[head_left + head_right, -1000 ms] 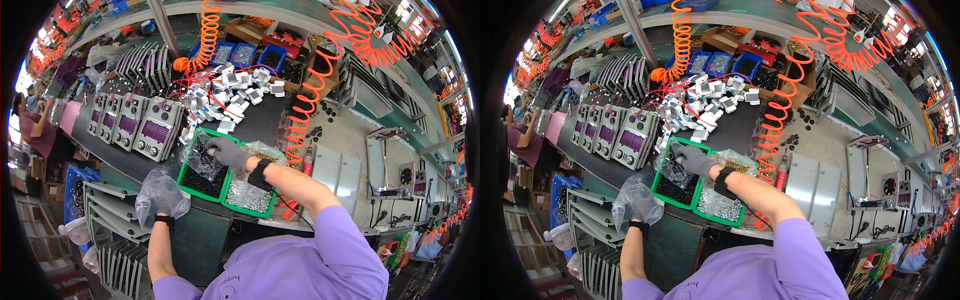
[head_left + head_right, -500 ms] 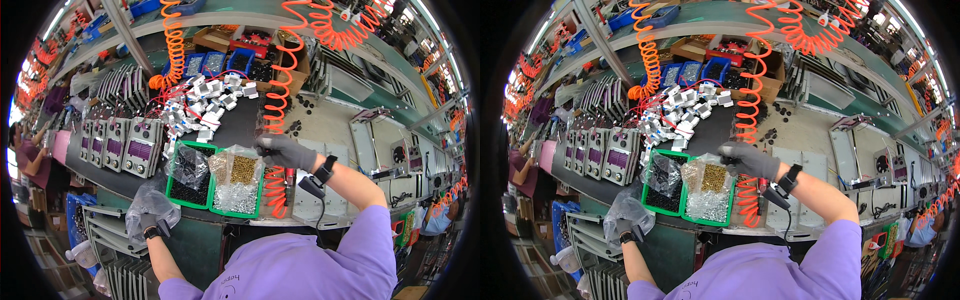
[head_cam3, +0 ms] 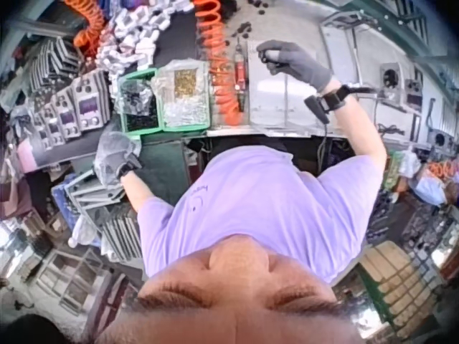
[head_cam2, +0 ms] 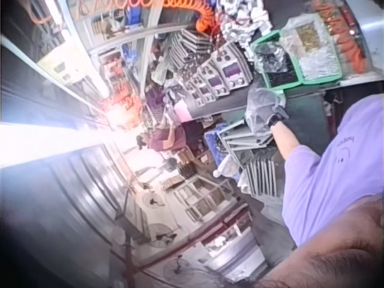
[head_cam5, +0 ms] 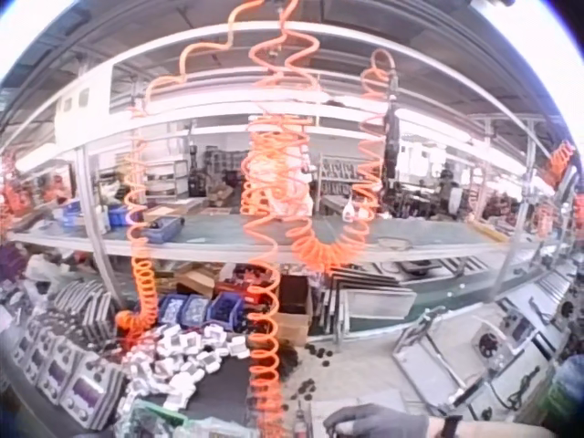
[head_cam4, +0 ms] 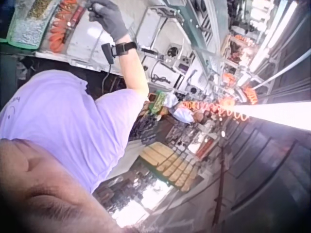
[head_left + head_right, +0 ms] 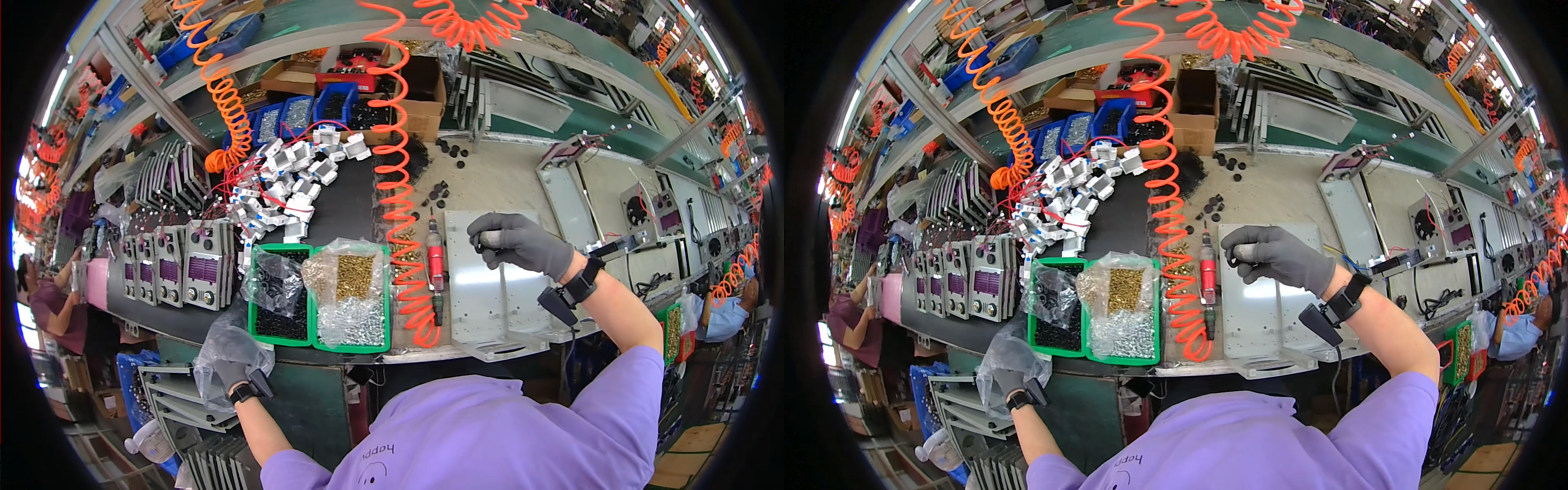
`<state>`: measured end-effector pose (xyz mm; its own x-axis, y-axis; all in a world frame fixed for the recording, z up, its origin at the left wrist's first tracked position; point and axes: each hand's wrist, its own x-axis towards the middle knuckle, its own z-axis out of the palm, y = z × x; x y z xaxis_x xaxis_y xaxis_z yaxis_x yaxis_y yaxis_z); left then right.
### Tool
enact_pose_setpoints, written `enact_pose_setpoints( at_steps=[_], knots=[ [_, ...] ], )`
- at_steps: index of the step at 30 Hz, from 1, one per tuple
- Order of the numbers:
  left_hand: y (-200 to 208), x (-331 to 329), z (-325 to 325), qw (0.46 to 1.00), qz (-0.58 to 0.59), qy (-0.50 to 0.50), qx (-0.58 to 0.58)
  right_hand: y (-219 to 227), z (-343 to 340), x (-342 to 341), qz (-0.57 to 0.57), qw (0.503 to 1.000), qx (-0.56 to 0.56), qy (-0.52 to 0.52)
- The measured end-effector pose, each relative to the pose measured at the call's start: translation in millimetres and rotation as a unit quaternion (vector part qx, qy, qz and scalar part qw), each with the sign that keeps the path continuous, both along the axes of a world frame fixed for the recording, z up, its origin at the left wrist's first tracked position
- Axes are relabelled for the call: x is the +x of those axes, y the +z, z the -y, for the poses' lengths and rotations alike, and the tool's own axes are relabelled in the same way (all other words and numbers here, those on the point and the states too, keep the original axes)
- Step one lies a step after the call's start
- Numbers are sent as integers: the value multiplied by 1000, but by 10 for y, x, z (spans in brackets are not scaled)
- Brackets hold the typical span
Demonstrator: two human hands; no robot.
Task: Assembling components and fans into metal casings on a manufacturing line.
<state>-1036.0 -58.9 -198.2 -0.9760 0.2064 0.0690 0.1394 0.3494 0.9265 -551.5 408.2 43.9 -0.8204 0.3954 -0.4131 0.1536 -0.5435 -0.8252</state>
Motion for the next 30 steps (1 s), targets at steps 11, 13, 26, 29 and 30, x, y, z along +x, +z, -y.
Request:
enact_pose_setpoints(
  at_steps=[11,13,26,29,30],
  knots=[
    [1452,2152,-466,814,302,-10,497,-209,-279,939,38,997,5,63],
    [1404,2834,-590,775,353,-135,507,-338,-332,1088,38,995,-9,91],
    [680,5834,-1865,765,575,-193,219,-1348,-3,1566,113,927,159,320],
    [635,5985,-2173,789,560,-174,183,-1824,104,1729,87,918,174,347],
    [589,6011,-2229,796,556,-169,172,-1806,127,1735,102,904,203,363]
  ],
)
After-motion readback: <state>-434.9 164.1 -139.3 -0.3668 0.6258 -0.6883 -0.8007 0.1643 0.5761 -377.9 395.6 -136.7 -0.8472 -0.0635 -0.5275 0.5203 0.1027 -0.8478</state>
